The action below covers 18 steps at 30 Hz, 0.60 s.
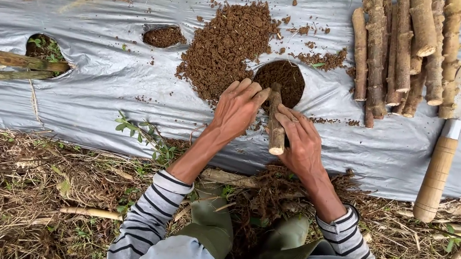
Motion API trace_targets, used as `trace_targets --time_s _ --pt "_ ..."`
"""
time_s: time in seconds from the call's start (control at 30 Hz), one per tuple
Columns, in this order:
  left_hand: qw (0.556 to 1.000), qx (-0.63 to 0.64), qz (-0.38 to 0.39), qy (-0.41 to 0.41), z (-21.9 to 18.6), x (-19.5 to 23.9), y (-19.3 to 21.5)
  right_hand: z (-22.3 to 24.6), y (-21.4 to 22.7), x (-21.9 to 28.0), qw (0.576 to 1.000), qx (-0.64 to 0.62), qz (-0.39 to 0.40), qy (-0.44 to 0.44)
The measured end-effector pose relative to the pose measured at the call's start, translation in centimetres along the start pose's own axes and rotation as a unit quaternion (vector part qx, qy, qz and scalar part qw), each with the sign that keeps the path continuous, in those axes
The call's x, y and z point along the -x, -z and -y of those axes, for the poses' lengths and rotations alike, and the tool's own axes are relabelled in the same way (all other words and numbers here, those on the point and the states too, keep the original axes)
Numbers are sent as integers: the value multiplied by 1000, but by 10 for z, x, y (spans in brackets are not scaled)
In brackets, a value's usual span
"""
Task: Clearing a planting hole in plastic mulch with a sickle and hands, then planting a cassava cutting into the soil.
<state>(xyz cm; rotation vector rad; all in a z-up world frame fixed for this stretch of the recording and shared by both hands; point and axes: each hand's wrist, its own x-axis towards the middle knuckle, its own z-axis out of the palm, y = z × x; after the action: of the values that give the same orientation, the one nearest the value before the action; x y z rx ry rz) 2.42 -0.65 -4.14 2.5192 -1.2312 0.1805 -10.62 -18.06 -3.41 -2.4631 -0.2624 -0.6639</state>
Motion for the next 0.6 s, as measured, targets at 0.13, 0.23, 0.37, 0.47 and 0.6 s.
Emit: trace_targets --time_s 0.13,0.23,0.37,0.47,0.6 --pt "994 38 -89 -47 8 6 -19 7 5 -7 1000 0 -15 8" --pt "989 29 -133 -59 -6 8 13 12 8 -12 1000 -3 -16 5" --pt "976 23 -205 71 -2 22 40 17 11 -15 1000 2 1 -8" --pt "966 4 -178 187 -2 20 87 15 9 -13 1000 -11 -7 -16" --pt "957 22 -114 268 3 13 84 15 7 -10 1000 -4 -9 -24"
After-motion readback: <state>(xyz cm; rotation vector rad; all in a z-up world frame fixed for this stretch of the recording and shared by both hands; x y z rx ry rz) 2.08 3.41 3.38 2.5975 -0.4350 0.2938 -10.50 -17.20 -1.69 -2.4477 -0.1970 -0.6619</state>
